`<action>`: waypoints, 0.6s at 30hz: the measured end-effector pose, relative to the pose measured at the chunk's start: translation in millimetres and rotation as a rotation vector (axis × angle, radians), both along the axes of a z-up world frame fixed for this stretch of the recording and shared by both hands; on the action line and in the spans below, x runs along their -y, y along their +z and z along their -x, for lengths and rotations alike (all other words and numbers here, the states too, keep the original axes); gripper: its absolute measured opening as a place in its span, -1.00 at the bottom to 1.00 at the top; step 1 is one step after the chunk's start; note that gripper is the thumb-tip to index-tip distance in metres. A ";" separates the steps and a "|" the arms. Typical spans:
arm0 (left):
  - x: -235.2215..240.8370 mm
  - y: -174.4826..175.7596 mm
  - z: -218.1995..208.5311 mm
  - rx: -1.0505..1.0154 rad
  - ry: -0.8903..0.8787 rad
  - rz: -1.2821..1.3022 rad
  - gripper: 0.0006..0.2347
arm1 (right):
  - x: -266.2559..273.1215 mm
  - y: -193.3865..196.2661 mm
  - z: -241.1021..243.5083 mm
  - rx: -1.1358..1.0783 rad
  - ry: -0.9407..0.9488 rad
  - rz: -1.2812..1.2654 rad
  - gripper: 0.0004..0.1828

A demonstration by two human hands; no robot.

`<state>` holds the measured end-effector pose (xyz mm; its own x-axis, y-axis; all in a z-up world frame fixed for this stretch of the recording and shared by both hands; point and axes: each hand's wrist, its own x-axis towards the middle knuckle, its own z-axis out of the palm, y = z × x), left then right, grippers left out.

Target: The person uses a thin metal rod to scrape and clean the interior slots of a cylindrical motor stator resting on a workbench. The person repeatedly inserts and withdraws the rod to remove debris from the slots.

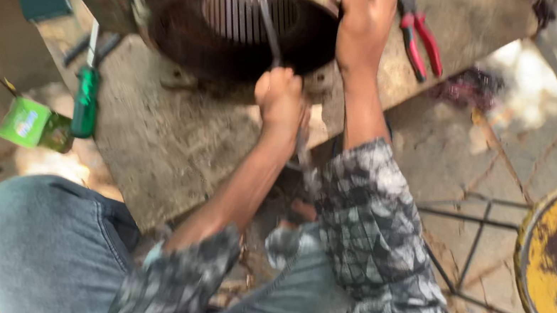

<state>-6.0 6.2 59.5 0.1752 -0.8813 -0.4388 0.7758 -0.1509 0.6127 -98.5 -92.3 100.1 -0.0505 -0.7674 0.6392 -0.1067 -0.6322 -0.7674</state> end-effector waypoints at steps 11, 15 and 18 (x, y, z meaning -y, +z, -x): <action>0.4 -20.6 -4.6 0.250 -0.143 0.104 -0.69 | -1.8 13.6 -4.3 -0.048 -0.033 -0.011 -0.60; -13.3 -43.8 -7.0 0.542 -0.047 0.252 -0.62 | -5.2 15.7 -5.4 -0.023 0.078 0.025 -0.58; -22.9 -55.1 -2.7 0.685 -0.096 0.279 -0.60 | -4.7 16.2 -3.9 -0.049 0.060 0.011 -0.53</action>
